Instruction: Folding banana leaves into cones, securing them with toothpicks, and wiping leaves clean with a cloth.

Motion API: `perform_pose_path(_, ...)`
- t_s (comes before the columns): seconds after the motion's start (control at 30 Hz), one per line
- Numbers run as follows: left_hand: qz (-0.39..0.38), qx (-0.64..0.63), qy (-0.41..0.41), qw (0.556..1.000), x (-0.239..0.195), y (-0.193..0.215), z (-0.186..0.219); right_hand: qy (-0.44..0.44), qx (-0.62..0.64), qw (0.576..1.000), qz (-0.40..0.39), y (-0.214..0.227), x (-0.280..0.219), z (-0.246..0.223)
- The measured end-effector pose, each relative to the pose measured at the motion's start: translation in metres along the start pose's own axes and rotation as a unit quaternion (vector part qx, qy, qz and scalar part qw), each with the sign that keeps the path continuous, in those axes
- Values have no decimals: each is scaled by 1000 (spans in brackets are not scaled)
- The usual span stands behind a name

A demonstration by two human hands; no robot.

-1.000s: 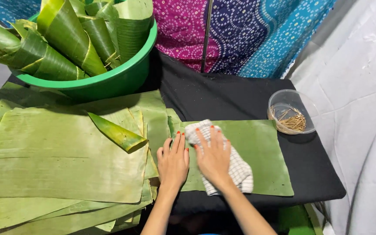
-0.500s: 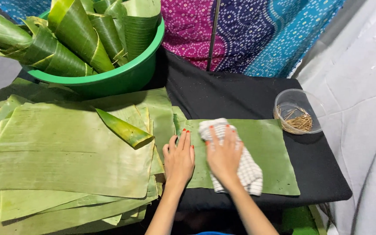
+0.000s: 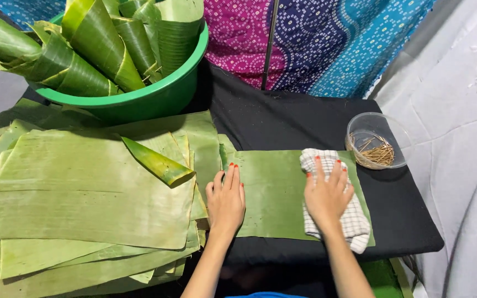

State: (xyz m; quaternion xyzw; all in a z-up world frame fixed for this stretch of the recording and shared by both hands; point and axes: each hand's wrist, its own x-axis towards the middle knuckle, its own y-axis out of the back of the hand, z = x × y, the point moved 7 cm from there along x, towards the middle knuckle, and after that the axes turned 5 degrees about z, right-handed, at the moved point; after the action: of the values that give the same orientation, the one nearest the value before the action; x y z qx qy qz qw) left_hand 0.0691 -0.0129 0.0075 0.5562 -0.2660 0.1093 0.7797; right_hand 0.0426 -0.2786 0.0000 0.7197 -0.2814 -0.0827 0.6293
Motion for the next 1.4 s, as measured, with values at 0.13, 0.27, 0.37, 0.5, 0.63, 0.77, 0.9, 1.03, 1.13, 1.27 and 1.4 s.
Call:
perform_pose_path(0.13, 1, -3, -1, 1000, 2, 3, 3, 83, 22, 995, 53, 38, -41, -95)
perform_pose_path(0.27, 24, 10, -13, 1000, -2, -1, 0, 168, 92, 981, -21, 21, -53, -155)
perform_pose_path(0.37, 37, 16, -12, 999, -1, 2, -2, 188, 83, 977, -56, 3, -40, -148)
perform_pose_path(0.5, 30, 10, -5, 999, 0, 2, -2, 110, 46, 993, 6, 24, -8, -89)
perform_pose_path(0.63, 23, 11, 0, 1000, 0, 5, 0, 41, 5, 999, 17, 17, 0, -16)
perform_pose_path(0.77, 15, 5, 3, 1000, 2, 2, 2, 69, 4, 992, 106, 21, -26, -54)
perform_pose_path(0.9, 32, 9, -10, 999, -2, -2, 1, 206, 85, 972, 78, 20, -55, -148)
perform_pose_path(1.03, 44, 13, -12, 999, -4, -2, -2, 204, 84, 975, -37, -3, -41, -135)
perform_pose_path(1.13, 29, 4, -4, 1000, -2, -2, -3, 157, 61, 985, 19, 11, -15, -86)
perform_pose_path(1.27, 24, -3, -3, 1000, -1, 0, 0, 50, -9, 998, 24, 4, 4, -15)
perform_pose_path(1.4, 15, 0, -2, 1000, -2, -4, 1, 89, 19, 996, 20, -5, -20, -68)
